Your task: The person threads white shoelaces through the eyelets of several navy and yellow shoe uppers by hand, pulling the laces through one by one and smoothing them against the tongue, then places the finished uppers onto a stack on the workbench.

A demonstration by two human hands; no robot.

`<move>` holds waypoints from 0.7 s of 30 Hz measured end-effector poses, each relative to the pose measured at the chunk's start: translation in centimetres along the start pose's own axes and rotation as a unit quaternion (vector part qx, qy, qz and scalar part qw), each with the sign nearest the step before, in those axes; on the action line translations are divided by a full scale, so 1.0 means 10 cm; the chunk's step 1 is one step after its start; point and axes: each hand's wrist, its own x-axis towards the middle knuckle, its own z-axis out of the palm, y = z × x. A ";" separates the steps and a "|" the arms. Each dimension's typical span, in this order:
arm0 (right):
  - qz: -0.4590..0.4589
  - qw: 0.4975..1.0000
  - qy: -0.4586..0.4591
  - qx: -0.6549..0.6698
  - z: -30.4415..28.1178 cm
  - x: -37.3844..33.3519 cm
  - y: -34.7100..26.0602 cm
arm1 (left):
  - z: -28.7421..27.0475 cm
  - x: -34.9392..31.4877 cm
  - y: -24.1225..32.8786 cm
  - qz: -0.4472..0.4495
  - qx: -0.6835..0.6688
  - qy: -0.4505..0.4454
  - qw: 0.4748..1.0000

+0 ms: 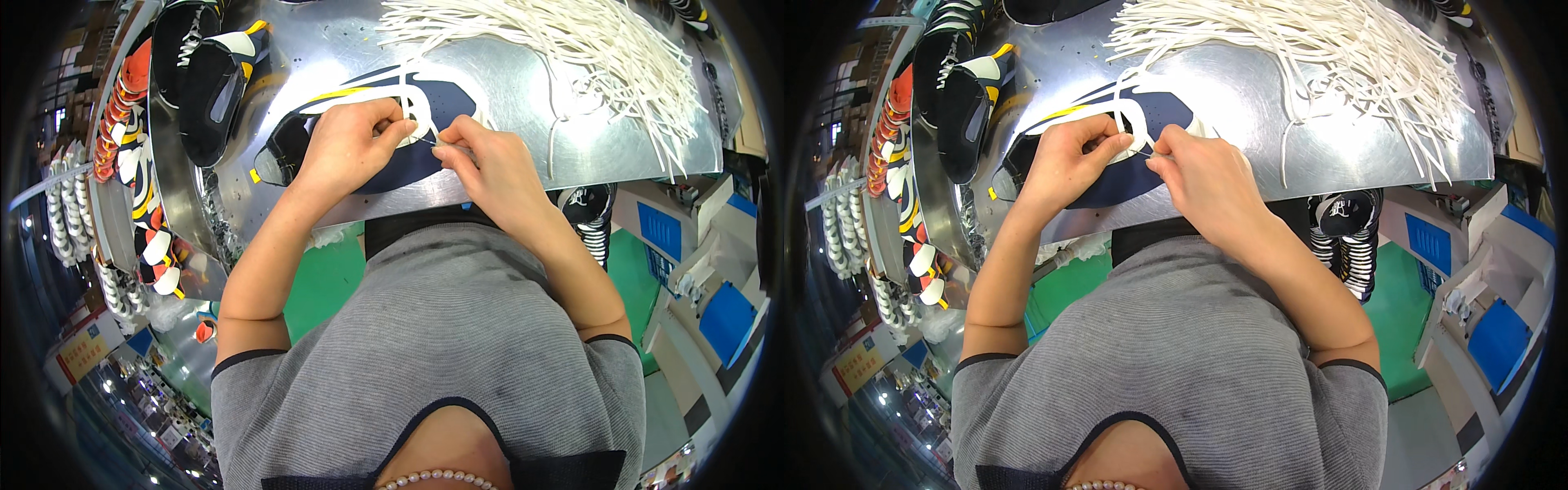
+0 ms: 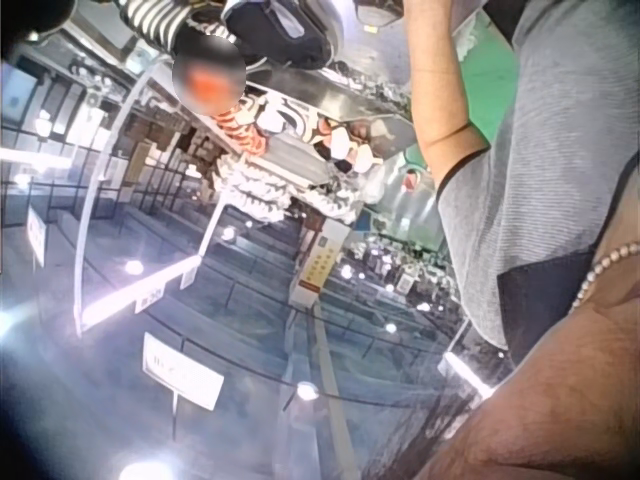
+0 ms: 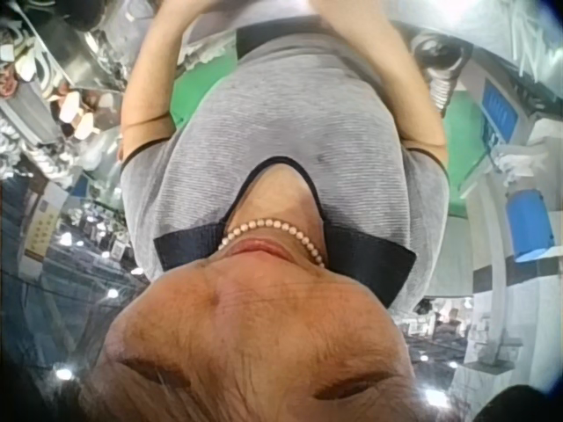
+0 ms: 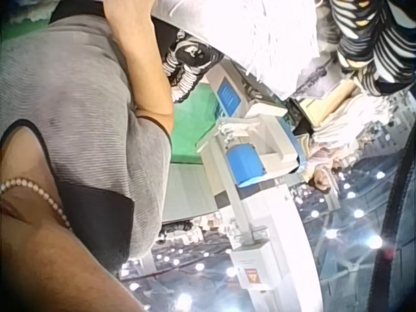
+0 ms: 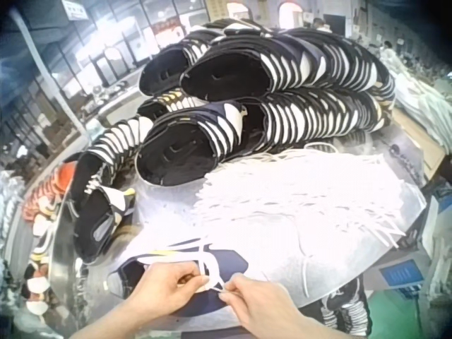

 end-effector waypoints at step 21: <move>0.033 0.975 0.203 0.089 -0.86 0.05 -0.14 | 0.07 -0.55 -0.29 0.352 0.203 0.235 0.883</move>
